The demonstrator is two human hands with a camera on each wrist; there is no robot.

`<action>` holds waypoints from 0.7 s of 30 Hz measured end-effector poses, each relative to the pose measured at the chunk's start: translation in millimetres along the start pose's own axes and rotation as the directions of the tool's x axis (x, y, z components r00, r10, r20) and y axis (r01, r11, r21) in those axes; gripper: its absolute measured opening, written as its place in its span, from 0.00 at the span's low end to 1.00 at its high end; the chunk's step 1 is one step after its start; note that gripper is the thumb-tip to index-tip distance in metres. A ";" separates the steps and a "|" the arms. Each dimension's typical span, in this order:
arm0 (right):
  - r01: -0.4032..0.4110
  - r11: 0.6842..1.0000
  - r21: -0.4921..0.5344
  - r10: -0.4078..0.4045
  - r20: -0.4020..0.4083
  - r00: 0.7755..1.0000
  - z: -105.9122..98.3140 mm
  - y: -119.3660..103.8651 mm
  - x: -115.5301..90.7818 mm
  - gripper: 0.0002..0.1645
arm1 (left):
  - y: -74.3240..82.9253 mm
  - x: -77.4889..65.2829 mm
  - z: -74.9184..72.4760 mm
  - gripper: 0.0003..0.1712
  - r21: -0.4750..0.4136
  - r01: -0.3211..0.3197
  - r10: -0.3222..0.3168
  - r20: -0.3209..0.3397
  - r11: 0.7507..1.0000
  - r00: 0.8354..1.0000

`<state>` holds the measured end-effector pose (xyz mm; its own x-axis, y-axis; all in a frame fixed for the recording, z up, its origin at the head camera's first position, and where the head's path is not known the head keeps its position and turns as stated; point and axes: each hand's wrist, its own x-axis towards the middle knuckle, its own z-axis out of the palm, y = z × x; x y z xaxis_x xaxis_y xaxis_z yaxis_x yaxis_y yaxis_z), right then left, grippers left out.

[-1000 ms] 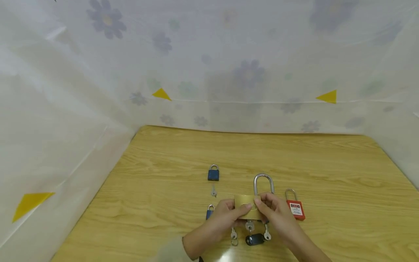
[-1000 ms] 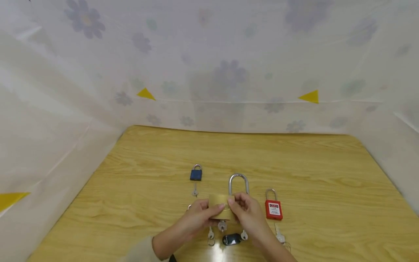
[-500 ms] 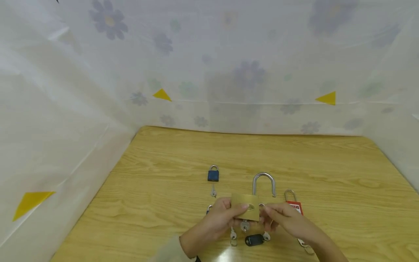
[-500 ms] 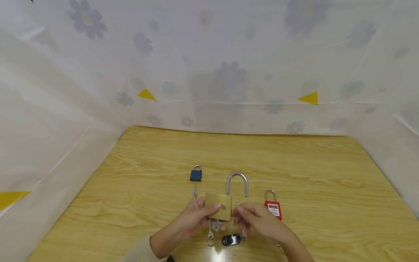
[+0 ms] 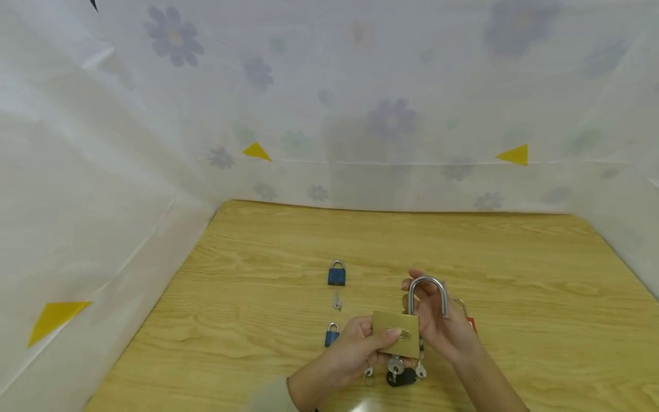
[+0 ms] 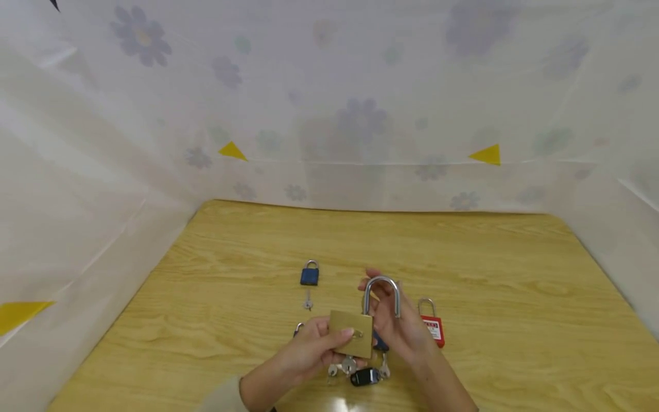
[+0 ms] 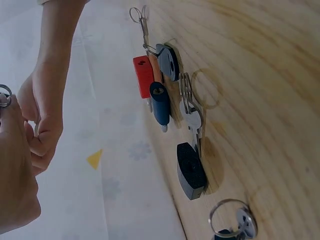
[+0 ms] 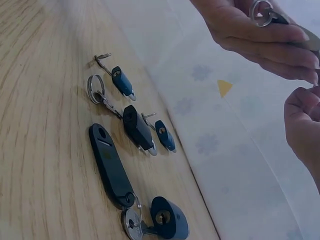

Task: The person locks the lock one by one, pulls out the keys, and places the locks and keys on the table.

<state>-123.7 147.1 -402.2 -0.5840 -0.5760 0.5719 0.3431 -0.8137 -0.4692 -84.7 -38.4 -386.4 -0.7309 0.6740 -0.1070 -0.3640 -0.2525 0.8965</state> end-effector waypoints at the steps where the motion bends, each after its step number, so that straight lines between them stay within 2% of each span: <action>1: 0.005 1.000 -0.006 -0.005 0.000 1.000 1.1 -0.5 0.7 0.35 | -0.3 -0.1 0.5 0.27 -0.003 0.000 0.000 -0.012 1.000 1.000; 4: -0.001 0.998 -0.057 0.000 -0.016 1.000 5.3 -3.1 2.6 0.34 | -1.4 -0.5 1.8 0.26 -0.014 -0.007 0.006 -0.050 1.000 0.999; 7: -0.026 0.986 -0.167 0.011 -0.089 0.996 11.4 -5.6 4.5 0.28 | -2.3 -0.7 3.7 0.25 -0.010 -0.014 0.013 -0.092 1.000 0.996; 9: -0.043 0.960 -0.278 0.001 -0.149 0.989 15.5 -5.9 5.8 0.24 | -2.8 -0.9 5.1 0.24 0.004 -0.015 0.015 -0.119 1.000 0.993; 10: -0.051 0.937 -0.347 -0.017 -0.190 0.982 17.7 -5.4 6.5 0.22 | -3.0 -1.0 5.9 0.24 0.015 -0.014 0.016 -0.134 1.000 0.991; 11: -0.059 0.905 -0.422 -0.045 -0.233 0.971 20.1 -4.5 7.4 0.20 | -3.3 -1.0 6.6 0.23 0.028 -0.012 0.016 -0.149 1.000 0.989; 13: -0.099 0.818 -0.567 -0.116 -0.331 0.936 25.1 -1.8 9.8 0.17 | -3.7 -0.8 8.9 0.21 0.050 -0.013 0.022 -0.184 0.999 0.983; 14: -0.132 0.769 -0.625 -0.159 -0.388 0.908 27.9 -0.1 11.8 0.15 | -3.9 -0.6 9.9 0.21 0.065 -0.014 0.027 -0.205 0.998 0.978; 16: -0.219 0.655 -0.723 -0.259 -0.487 0.834 33.7 3.8 16.6 0.12 | -4.3 -0.3 11.9 0.19 0.100 -0.025 0.049 -0.244 0.995 0.968; 18: -0.304 0.547 -0.780 -0.354 -0.545 0.760 39.3 7.5 22.6 0.10 | -4.3 0.2 13.5 0.17 0.132 -0.044 0.080 -0.277 0.990 0.957; 19: -0.346 0.483 -0.804 -0.400 -0.554 0.730 41.7 9.3 25.5 0.11 | -4.1 0.4 14.0 0.17 0.149 -0.052 0.094 -0.285 0.987 0.954; 21: -0.389 0.370 -0.843 -0.483 -0.533 0.695 45.7 12.6 30.7 0.10 | -3.3 0.9 14.9 0.16 0.177 -0.070 0.120 -0.291 0.982 0.949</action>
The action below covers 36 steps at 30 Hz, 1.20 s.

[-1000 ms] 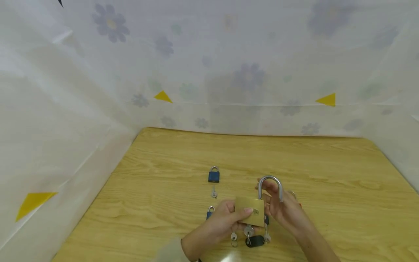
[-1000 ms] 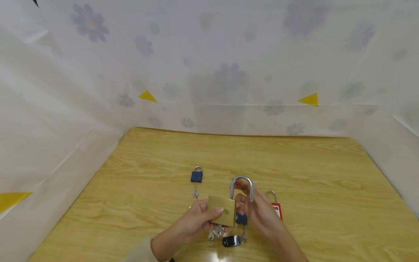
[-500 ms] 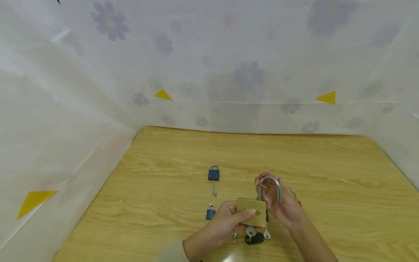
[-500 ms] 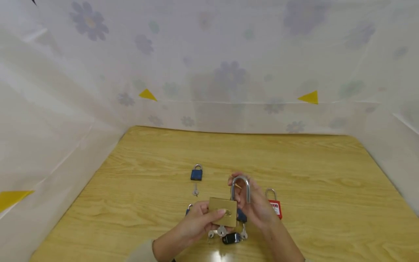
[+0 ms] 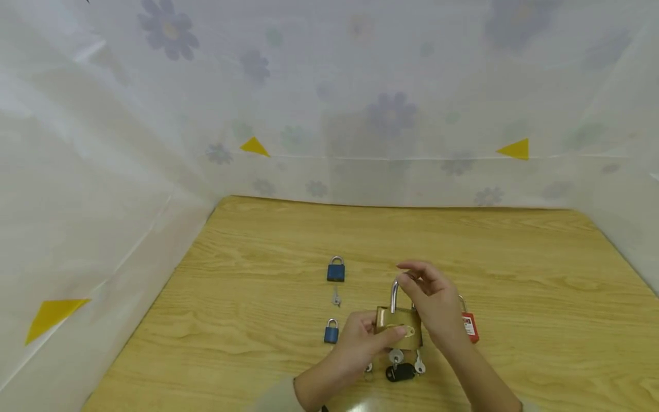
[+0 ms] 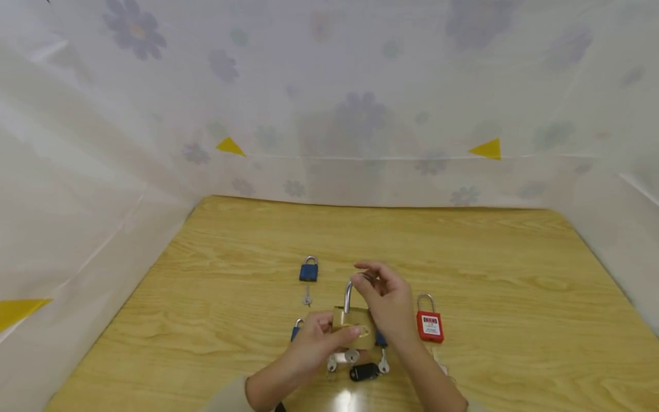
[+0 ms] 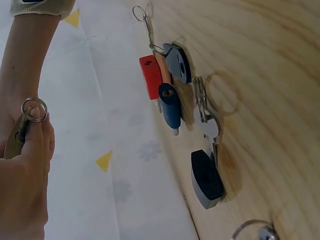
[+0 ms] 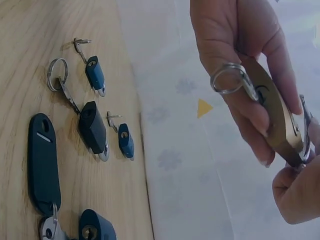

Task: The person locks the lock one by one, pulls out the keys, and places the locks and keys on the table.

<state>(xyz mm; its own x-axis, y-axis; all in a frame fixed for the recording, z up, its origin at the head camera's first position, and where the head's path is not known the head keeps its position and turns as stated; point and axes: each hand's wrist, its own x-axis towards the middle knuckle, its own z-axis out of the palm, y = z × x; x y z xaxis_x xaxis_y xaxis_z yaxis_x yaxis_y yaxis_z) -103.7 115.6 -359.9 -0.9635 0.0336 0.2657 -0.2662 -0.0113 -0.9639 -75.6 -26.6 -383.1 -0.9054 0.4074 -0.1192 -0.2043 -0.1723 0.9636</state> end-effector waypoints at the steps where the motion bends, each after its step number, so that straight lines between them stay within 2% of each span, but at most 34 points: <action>1: 0.030 0.998 -0.051 -0.032 -0.028 0.999 2.4 -1.3 0.3 0.10 | 0.6 0.6 0.3 0.16 0.008 -0.013 0.013 0.002 1.000 1.000; 5: 0.134 0.981 -0.143 -0.148 -0.090 0.985 8.9 -3.9 1.3 0.05 | 2.3 2.6 1.8 0.15 0.030 -0.044 0.044 0.011 0.999 0.999; 10: 0.169 0.972 -0.164 -0.189 -0.115 0.975 11.5 -3.5 2.4 0.03 | 2.3 3.9 3.1 0.14 0.039 -0.043 0.043 -0.003 0.998 0.999; 15: 0.104 0.981 -0.161 -0.127 -0.139 0.982 11.8 -1.7 3.6 0.03 | 3.1 5.4 3.1 0.15 0.037 0.010 -0.009 -0.016 0.999 1.000; 19: 0.037 0.995 -0.092 -0.053 -0.173 0.983 13.5 0.4 4.7 0.02 | 1.9 6.6 3.2 0.16 0.012 0.043 -0.043 -0.019 0.999 0.999; 21: 0.017 0.999 -0.045 -0.025 -0.185 0.982 15.0 0.3 4.7 0.02 | 0.5 6.9 3.3 0.16 0.000 0.044 -0.044 -0.014 0.999 0.999; 24: -0.025 0.999 0.028 0.030 -0.196 0.980 16.7 -0.8 5.0 0.09 | -0.8 6.9 3.3 0.15 -0.003 0.036 -0.036 -0.004 0.999 0.999; 29: -0.088 0.985 0.148 0.117 -0.197 0.973 18.0 -0.6 5.4 0.16 | -0.4 5.5 3.3 0.15 0.026 0.017 -0.017 0.007 1.000 1.000; 36: -0.011 0.975 0.223 0.054 -0.185 0.981 19.8 2.9 1.6 0.22 | 0.8 2.2 2.1 0.14 0.062 -0.001 -0.001 0.032 0.998 0.999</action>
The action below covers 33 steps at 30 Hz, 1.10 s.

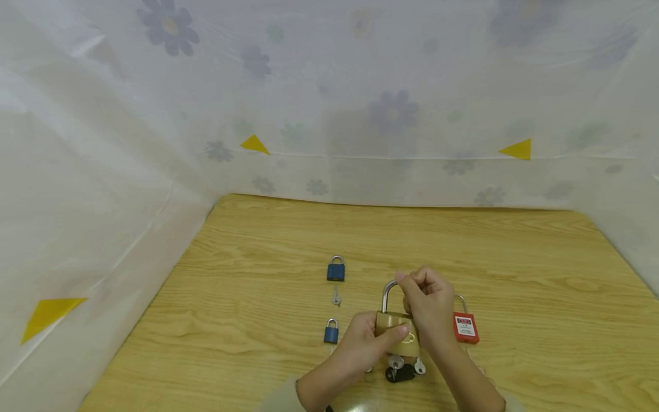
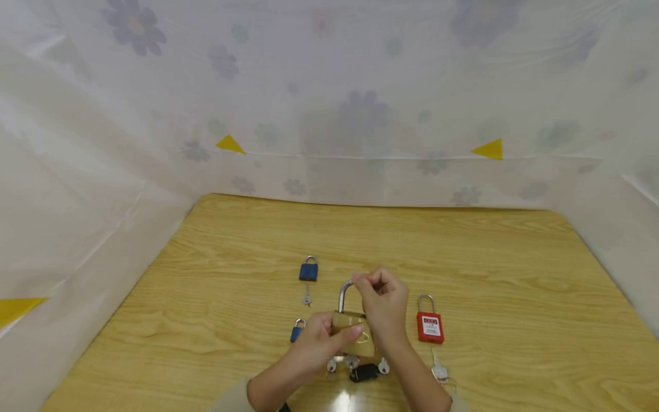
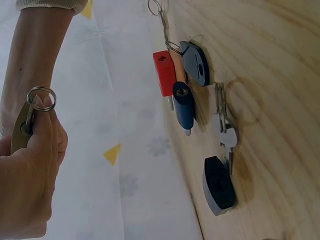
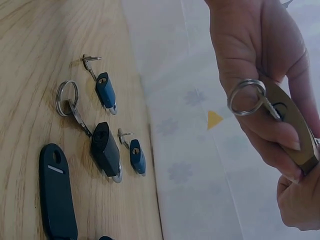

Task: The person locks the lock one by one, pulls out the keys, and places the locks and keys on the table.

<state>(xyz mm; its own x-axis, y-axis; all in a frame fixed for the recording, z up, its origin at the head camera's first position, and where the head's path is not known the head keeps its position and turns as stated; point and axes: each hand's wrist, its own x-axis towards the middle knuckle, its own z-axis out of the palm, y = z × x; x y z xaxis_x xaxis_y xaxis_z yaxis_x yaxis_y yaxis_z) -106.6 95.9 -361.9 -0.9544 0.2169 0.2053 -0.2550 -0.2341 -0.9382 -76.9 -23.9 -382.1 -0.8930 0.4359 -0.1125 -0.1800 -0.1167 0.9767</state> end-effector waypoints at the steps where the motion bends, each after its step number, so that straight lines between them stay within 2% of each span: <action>1: 0.011 1.000 0.006 -0.011 0.006 1.000 -0.1 -0.2 -0.4 0.22 | 0.7 -0.2 0.3 0.14 0.001 0.000 0.000 0.001 1.000 1.000; 6: 0.035 0.999 0.038 -0.036 0.026 0.999 -0.6 -2.7 -1.3 0.23 | 4.2 -0.2 2.2 0.13 0.009 0.010 -0.011 0.008 1.000 1.000; 14: 0.017 1.000 0.003 -0.017 0.019 1.000 -2.6 -7.0 -1.4 0.23 | 5.5 0.5 8.4 0.12 0.002 0.024 -0.024 -0.012 1.000 1.000; 23: 0.068 0.998 -0.009 -0.067 0.062 0.996 -4.9 -9.7 -2.7 0.23 | 8.4 -0.5 13.2 0.11 0.020 0.040 -0.039 -0.037 0.999 0.999; 28: 0.046 0.998 -0.052 -0.042 0.075 0.996 -2.6 -10.8 -2.6 0.22 | 7.4 -1.1 14.1 0.11 -0.001 0.068 -0.068 -0.058 0.998 0.996; 33: -0.007 0.996 -0.085 0.011 0.046 0.999 -2.2 -12.9 -4.2 0.22 | 7.5 -0.2 14.0 0.12 0.005 0.068 -0.068 -0.055 0.998 0.996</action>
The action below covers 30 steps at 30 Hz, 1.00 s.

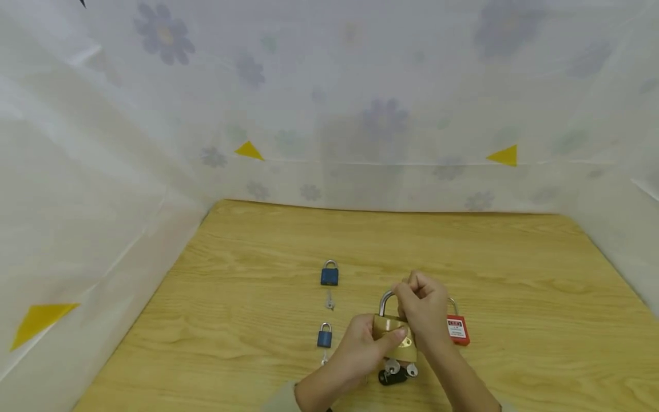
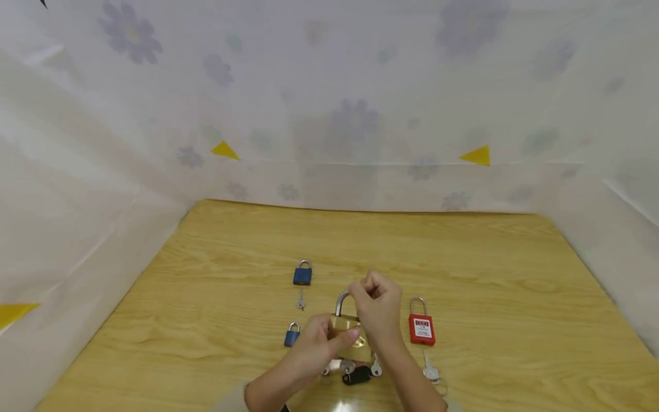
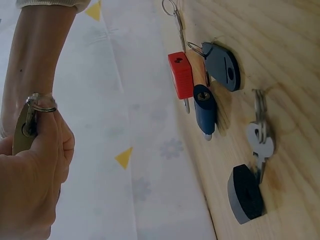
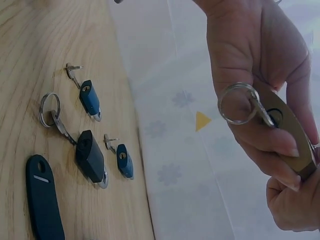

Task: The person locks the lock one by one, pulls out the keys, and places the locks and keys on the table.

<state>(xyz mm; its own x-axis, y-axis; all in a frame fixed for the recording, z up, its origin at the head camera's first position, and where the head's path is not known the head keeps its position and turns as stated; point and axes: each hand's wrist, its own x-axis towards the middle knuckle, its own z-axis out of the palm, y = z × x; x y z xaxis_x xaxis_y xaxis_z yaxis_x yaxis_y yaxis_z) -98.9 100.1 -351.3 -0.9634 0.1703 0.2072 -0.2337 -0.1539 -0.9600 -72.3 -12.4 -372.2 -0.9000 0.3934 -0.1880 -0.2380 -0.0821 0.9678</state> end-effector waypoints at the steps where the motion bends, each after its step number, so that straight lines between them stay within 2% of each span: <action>1: -0.011 1.000 -0.003 0.011 -0.004 1.000 0.4 -0.1 -0.7 0.22 | 0.1 -0.5 -0.5 0.12 0.008 0.000 0.000 -0.001 1.000 1.000; 9: -0.038 0.999 -0.028 0.038 -0.018 0.999 2.4 -1.8 -1.7 0.22 | 4.4 -4.1 -4.6 0.13 0.019 -0.006 0.006 0.032 1.000 0.999; 15: -0.166 0.986 0.032 0.165 0.050 0.985 -0.4 -0.6 3.8 0.22 | 7.1 -2.0 -9.7 0.14 0.092 -0.027 0.027 0.005 0.995 1.000; 20: -0.204 0.979 0.009 0.203 0.079 0.976 -1.9 -0.1 5.5 0.21 | 3.0 0.5 -12.0 0.14 0.043 -0.012 0.012 -0.004 0.999 1.000; 24: -0.225 0.974 -0.037 0.227 0.058 0.972 -3.0 -0.8 6.4 0.18 | 1.3 1.8 -11.6 0.15 0.014 0.009 -0.008 -0.015 1.000 1.000; 28: -0.254 0.951 -0.175 0.271 0.075 0.960 -8.4 -2.3 7.0 0.05 | 2.3 0.6 -12.8 0.16 -0.015 0.022 -0.023 -0.019 1.000 1.000; 30: -0.274 0.933 -0.231 0.298 0.077 0.951 -13.5 -2.0 6.5 0.12 | 4.3 0.5 -14.1 0.17 -0.022 0.026 -0.027 -0.037 0.999 0.999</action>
<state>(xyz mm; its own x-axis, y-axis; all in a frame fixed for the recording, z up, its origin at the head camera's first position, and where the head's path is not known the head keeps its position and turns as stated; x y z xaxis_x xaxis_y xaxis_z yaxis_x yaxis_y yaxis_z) -102.9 114.6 -350.5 -0.9963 0.0415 -0.0750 0.0764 0.0346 -0.9965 -78.9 -25.5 -370.4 -0.9060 0.3614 -0.2203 -0.2698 -0.0920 0.9585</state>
